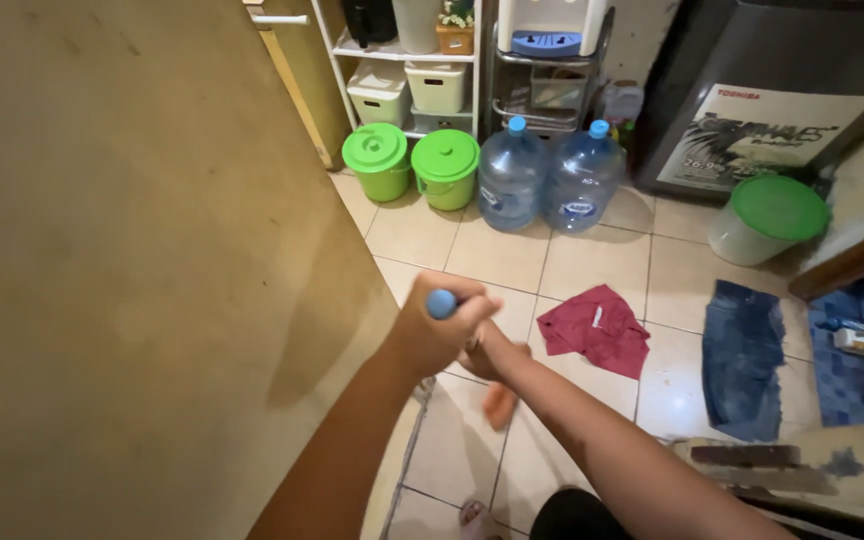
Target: The person sweeps the tiled floor using a broom and dustpan, moving from the living area into the kitchen and back. They gather debris into the dustpan and continue sweeping around furniture and appliances.
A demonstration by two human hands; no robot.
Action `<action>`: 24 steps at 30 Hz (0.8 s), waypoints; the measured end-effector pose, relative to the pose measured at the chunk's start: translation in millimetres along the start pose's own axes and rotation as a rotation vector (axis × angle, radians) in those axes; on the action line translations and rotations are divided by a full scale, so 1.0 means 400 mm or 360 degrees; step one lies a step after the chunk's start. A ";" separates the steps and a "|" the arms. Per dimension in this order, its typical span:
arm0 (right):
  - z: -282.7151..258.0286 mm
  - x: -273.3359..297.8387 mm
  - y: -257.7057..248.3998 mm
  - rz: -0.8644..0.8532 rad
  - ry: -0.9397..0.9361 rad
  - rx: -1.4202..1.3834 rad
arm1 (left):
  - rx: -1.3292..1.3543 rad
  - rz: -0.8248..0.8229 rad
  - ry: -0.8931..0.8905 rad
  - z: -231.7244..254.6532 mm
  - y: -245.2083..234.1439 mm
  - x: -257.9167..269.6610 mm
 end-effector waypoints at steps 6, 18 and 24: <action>0.035 -0.106 -0.007 0.0175 -0.0168 -0.0190 | -0.0333 -0.0357 -0.0079 0.006 0.074 -0.071; 0.034 -0.261 -0.168 0.0229 -0.0115 -0.0006 | 0.0334 0.0418 0.0448 0.133 -0.076 -0.311; 0.094 -0.326 -0.209 0.0123 -0.0227 -0.0073 | -0.0135 0.0382 0.0145 -0.038 -0.059 -0.419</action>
Point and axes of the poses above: each hand's wrist, its own x-axis away from the middle knuckle, its own y-axis out of the palm, z = x × y, the point moved 8 cm from there along -x, towards the middle knuckle, and after that the axes turned 15 degrees about x, right-handed, at the moved point
